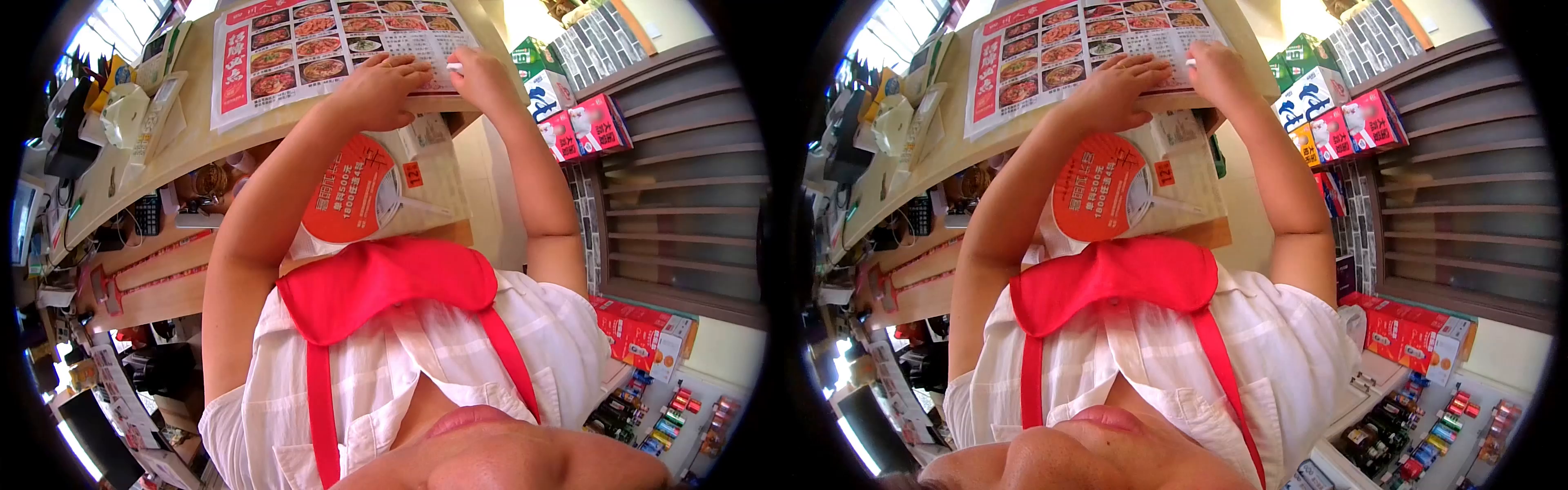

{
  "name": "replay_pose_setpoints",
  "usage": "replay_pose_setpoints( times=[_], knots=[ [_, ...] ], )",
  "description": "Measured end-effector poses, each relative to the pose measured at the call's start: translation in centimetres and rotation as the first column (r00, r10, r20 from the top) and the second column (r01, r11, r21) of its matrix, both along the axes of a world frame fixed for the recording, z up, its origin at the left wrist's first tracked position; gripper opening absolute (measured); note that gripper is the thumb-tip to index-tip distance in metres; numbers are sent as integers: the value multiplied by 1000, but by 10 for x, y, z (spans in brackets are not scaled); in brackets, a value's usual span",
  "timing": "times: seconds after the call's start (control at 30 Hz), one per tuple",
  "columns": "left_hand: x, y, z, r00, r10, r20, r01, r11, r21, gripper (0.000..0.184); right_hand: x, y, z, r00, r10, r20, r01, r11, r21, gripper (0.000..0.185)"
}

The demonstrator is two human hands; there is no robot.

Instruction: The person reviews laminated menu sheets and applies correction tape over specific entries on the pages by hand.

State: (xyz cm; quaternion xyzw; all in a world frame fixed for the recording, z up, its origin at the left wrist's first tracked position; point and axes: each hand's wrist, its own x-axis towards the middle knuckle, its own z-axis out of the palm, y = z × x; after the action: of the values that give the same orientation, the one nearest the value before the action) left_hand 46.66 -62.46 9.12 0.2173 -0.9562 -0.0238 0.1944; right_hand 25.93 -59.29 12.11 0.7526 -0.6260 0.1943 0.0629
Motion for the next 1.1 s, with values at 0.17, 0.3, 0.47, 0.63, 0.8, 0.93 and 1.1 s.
replay_pose_setpoints(
  times=[0.17,0.3,0.47,0.63,0.8,0.93,1.1],
  knots=[
    [0,0,2,1000,0,6,0,1000,-10,66,2,0,-1,996,56,71,-55,998,-21,18],
    [0,-1,1,1000,-15,-22,15,1000,8,65,5,0,0,986,97,132,-96,995,-14,18],
    [1,-1,1,999,-28,-27,28,999,22,65,7,-1,-5,997,57,58,-56,998,-28,18],
    [0,-1,2,1000,8,-13,-8,999,53,64,5,-5,4,994,42,99,-45,999,24,19],
    [-1,-1,-3,999,-7,-37,7,1000,22,65,1,-5,-4,996,74,56,-71,996,-62,18],
    [1,0,1,1000,10,-20,-9,1000,29,64,10,-2,5,983,49,174,-59,997,54,18],
    [0,-2,-5,1000,-9,-15,8,1000,-21,64,-4,-1,5,1000,9,-5,-9,1000,-9,19]
  ],
)
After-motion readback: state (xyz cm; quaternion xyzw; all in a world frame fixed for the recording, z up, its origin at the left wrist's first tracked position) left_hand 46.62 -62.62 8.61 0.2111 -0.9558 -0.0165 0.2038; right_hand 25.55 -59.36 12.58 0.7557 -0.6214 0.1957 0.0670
